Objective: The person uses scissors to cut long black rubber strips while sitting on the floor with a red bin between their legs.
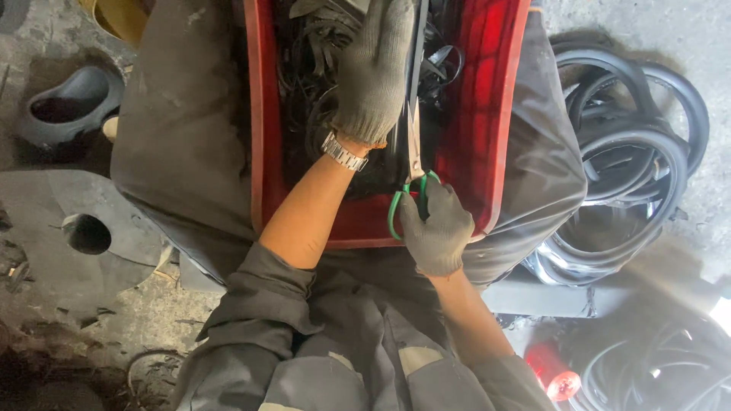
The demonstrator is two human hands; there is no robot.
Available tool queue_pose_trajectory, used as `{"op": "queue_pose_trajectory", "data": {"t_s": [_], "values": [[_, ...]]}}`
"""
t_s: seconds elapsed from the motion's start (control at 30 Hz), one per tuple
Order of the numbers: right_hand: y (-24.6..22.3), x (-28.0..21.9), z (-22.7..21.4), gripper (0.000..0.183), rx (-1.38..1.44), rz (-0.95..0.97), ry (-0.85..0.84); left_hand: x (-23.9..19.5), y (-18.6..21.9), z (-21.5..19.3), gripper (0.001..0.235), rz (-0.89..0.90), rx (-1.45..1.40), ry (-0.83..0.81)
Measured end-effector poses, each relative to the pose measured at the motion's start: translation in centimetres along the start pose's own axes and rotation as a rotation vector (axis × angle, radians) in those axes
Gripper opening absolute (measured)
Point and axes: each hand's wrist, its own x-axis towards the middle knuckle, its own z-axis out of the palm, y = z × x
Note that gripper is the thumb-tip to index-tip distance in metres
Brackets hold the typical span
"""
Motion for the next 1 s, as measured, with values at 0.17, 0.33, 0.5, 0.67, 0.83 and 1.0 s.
{"op": "queue_pose_trajectory", "data": {"t_s": [0.17,0.33,0.5,0.67,0.83,1.0], "values": [[0.5,-0.3,0.7,0.036,-0.086,-0.081,0.005,-0.8,-1.3,0.3,0.056,-0.145,-0.147,0.01],[0.1,-0.4,0.8,0.035,-0.054,0.021,-0.071,-1.0,-1.7,0.3,0.061,-0.182,-0.036,-0.023],[-1.0,0.1,0.7,0.031,-0.02,0.113,-0.091,-1.1,-1.8,0.2,0.067,-0.219,0.008,-0.044],[-1.4,0.3,0.9,0.029,0.06,0.13,-0.064,-0.9,-1.3,0.0,0.07,-0.24,0.009,-0.038],[-1.7,0.4,1.0,0.026,0.089,0.162,-0.078,-1.0,-0.7,0.0,0.07,-0.264,-0.019,-0.036],[-2.0,0.7,0.8,0.023,0.063,0.177,-0.1,-1.2,-1.5,-0.1,0.067,-0.136,-0.029,-0.028]]}}
